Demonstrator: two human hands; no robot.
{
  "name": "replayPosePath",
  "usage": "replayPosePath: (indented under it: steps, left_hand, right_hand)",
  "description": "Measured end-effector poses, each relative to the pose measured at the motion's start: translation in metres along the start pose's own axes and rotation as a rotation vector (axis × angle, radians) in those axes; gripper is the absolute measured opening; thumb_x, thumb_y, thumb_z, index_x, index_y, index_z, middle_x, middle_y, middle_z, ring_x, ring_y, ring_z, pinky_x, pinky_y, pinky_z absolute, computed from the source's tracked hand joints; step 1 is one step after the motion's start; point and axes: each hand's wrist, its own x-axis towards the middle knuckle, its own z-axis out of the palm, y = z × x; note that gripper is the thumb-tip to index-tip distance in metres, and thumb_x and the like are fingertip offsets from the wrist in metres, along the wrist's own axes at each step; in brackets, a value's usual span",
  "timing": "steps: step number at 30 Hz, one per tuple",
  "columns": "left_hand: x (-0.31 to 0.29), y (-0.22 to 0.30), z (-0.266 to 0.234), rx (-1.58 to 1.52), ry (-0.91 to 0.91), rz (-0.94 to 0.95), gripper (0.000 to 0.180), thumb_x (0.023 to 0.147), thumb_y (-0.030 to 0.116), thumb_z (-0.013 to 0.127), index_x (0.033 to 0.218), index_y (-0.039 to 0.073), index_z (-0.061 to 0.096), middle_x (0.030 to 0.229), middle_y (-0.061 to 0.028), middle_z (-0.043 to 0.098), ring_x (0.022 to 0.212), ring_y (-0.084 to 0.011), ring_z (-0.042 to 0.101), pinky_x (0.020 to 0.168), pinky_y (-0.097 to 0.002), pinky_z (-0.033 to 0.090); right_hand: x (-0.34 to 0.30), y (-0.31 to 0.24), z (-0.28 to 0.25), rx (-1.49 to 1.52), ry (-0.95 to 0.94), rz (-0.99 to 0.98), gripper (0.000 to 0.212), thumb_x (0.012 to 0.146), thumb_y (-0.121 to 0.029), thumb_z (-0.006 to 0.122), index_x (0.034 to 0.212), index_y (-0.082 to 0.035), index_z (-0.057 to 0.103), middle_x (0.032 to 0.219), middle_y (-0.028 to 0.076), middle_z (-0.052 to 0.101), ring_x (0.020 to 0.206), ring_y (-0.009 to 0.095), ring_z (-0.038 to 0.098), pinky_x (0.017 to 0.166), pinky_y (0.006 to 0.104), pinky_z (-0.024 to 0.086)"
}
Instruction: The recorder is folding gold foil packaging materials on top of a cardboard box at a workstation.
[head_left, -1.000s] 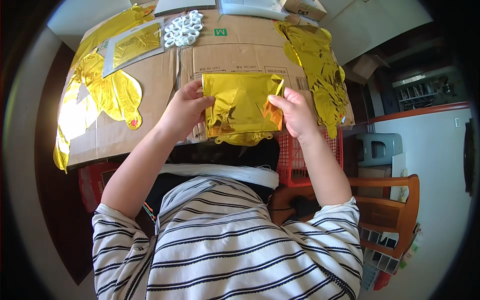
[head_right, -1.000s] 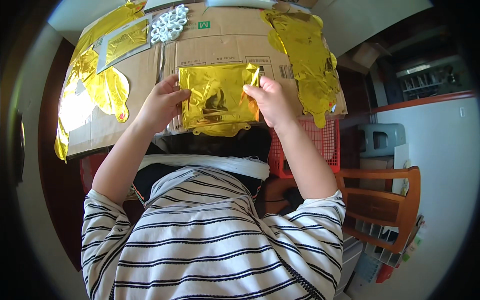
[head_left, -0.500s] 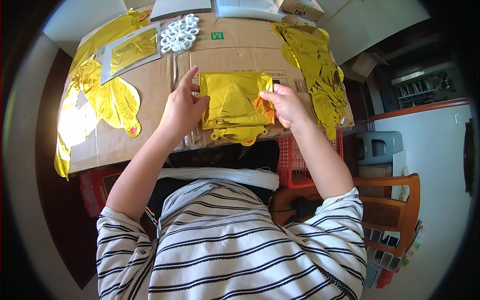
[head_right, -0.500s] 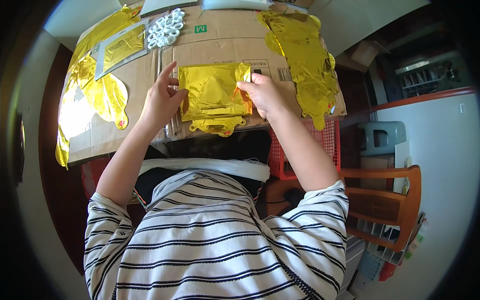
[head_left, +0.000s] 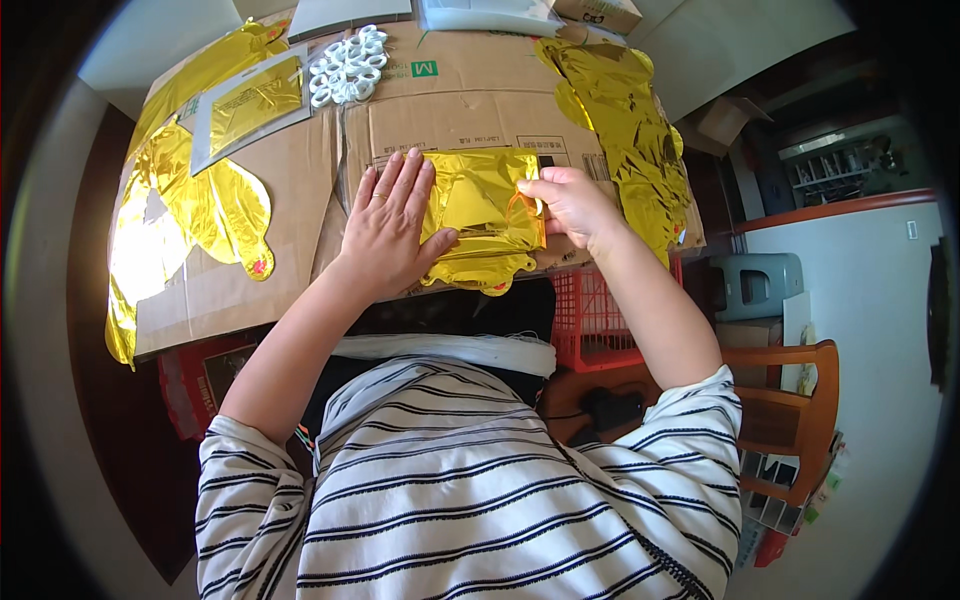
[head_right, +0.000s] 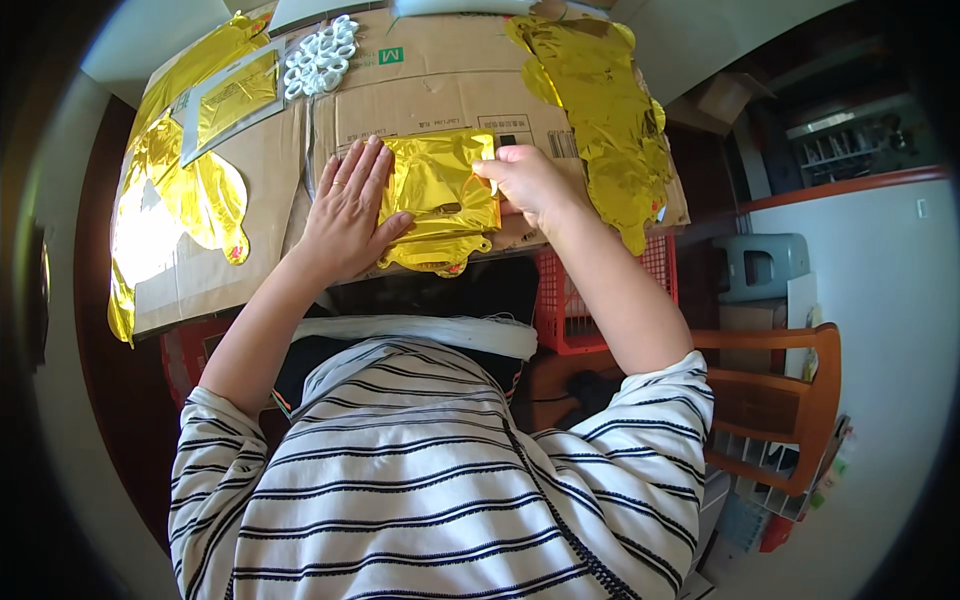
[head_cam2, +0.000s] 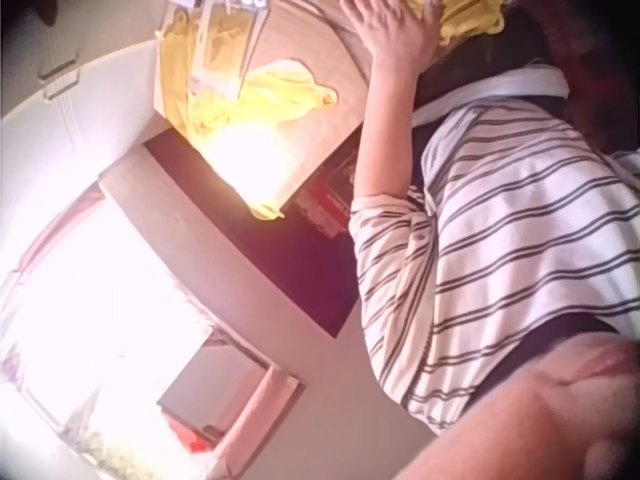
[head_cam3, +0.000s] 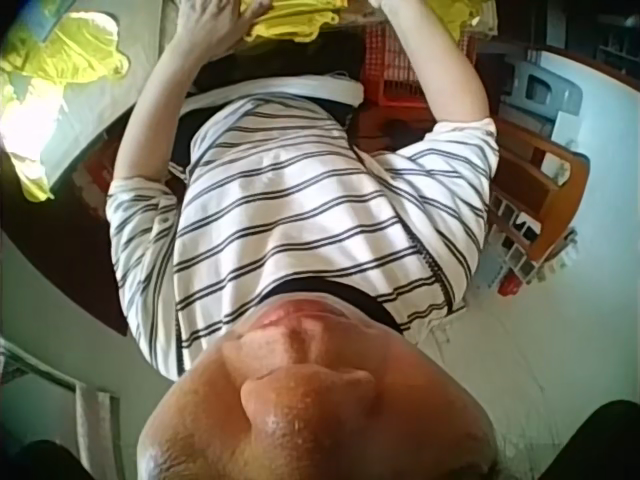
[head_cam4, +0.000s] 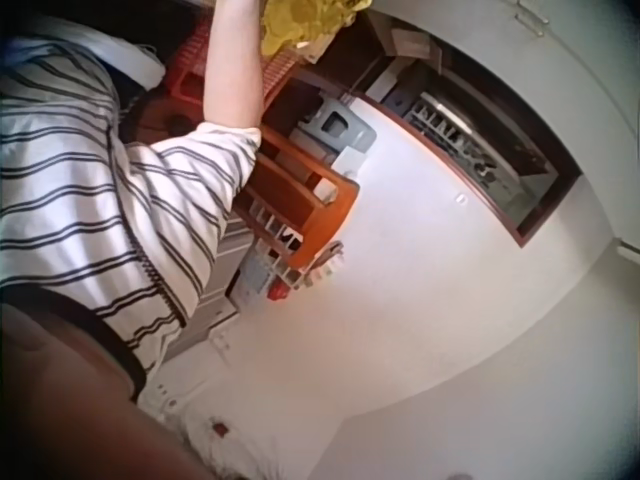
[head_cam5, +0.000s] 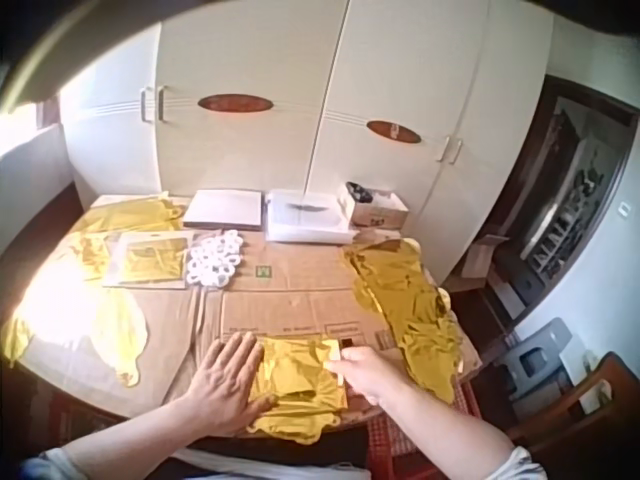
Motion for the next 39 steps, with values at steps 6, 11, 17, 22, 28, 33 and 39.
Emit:
replayPosePath:
  steps: [6,11,17,22,28,33,39]
  left_hand:
    - [0.000,0.001,0.003,0.024,0.001,-0.004,0.086,0.101,0.060,0.045,0.156,-0.005,0.033,0.165,-0.0234,0.030,0.154,-0.0376,0.026,0.125,-0.0530,0.017]
    - [0.001,0.001,0.006,0.032,0.029,0.008,0.085,0.101,0.059,0.046,0.155,-0.005,0.035,0.164,-0.0238,0.032,0.154,-0.0379,0.028,0.124,-0.0536,0.019]
    - [-0.001,-0.001,0.007,0.035,0.067,0.032,0.084,0.100,0.059,0.048,0.153,-0.005,0.039,0.162,-0.0246,0.036,0.151,-0.0390,0.032,0.123,-0.0542,0.022]
    - [0.000,-0.001,0.005,0.014,0.055,0.025,0.087,0.100,0.060,0.049,0.155,-0.005,0.035,0.162,-0.0249,0.034,0.151,-0.0393,0.032,0.123,-0.0545,0.021]
    - [-0.002,-0.001,0.000,-0.020,0.013,0.011,0.092,0.098,0.064,0.047,0.157,-0.005,0.031,0.164,-0.0243,0.030,0.153,-0.0387,0.027,0.125,-0.0540,0.018]
    - [-0.001,0.001,-0.002,0.008,-0.047,-0.016,0.093,0.099,0.066,0.045,0.158,-0.004,0.029,0.166,-0.0229,0.027,0.156,-0.0365,0.022,0.126,-0.0520,0.014]
    - [0.000,0.002,-0.003,0.031,-0.082,-0.028,0.094,0.099,0.066,0.044,0.159,-0.003,0.027,0.168,-0.0219,0.024,0.158,-0.0348,0.018,0.127,-0.0493,0.010]
  right_hand:
    - [-0.011,-0.022,-0.004,-1.000,0.395,-0.442,0.018,0.098,-0.021,0.064,0.104,-0.005,0.070,0.093,0.010,0.073,0.084,0.026,0.071,0.076,0.0404,0.057]
    - [-0.013,0.010,0.041,-1.197,0.485,-1.156,0.048,0.098,-0.029,0.063,0.135,0.001,0.059,0.144,0.020,0.056,0.136,0.037,0.051,0.116,0.0502,0.037]
    - [0.009,0.039,0.045,-1.308,0.286,-0.828,0.078,0.104,-0.054,0.045,0.158,0.001,0.031,0.168,0.022,0.025,0.157,0.035,0.021,0.126,0.0563,0.008]
    - [0.007,0.040,0.026,-1.323,0.265,-0.769,0.084,0.104,-0.059,0.042,0.161,0.000,0.025,0.169,0.021,0.021,0.158,0.034,0.018,0.127,0.0560,0.006]
    - [0.010,0.041,-0.002,-1.332,0.252,-0.781,0.081,0.105,-0.059,0.040,0.161,-0.001,0.027,0.169,0.021,0.022,0.158,0.034,0.017,0.128,0.0529,0.007]
    - [0.003,0.042,-0.021,-1.216,0.390,-0.805,0.072,0.102,-0.050,0.056,0.153,-0.002,0.042,0.162,0.020,0.037,0.151,0.035,0.034,0.125,0.0525,0.021]
    - [0.015,0.010,-0.028,-0.656,0.398,-0.736,0.018,0.090,-0.011,0.073,0.107,-0.004,0.073,0.100,0.011,0.069,0.091,0.025,0.067,0.084,0.0359,0.054]
